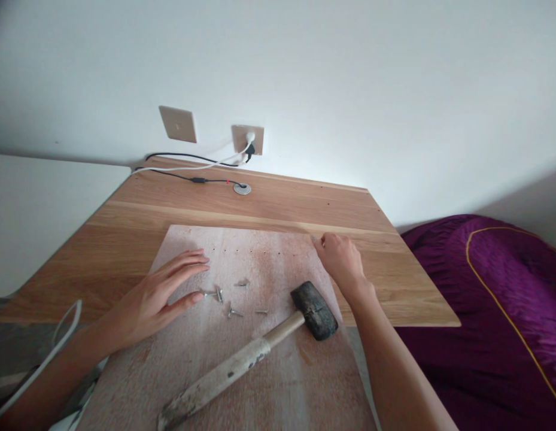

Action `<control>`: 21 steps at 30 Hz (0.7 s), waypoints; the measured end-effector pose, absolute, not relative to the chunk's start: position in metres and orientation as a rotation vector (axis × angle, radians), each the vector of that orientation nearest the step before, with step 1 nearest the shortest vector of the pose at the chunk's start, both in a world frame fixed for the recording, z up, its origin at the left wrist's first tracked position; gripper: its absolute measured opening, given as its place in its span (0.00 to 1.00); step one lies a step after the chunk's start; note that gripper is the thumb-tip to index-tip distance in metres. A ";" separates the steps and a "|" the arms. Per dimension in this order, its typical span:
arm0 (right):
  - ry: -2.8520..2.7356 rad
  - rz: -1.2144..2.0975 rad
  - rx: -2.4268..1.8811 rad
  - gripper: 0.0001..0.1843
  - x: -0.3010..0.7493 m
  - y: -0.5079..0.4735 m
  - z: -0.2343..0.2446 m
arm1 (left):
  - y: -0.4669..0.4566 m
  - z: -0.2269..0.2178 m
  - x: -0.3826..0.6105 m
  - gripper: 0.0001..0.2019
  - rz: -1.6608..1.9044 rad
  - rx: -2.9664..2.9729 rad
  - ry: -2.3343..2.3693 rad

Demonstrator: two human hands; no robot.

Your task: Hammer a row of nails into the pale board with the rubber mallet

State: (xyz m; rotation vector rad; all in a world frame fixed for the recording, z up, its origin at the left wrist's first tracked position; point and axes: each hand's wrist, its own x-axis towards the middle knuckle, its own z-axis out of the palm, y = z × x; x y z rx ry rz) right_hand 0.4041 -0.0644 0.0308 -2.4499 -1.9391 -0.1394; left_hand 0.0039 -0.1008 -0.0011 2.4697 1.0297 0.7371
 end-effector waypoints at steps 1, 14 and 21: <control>-1.938 -0.145 -2.433 0.20 0.407 -0.064 0.032 | -0.101 0.000 0.004 0.20 0.736 2.471 1.031; -1.979 -0.032 -2.374 0.18 0.406 -0.063 0.035 | -0.100 0.000 0.005 0.19 0.735 2.468 1.028; -2.016 -0.160 -2.536 0.22 0.382 -0.064 0.047 | -0.100 0.000 0.004 0.19 0.746 2.469 1.033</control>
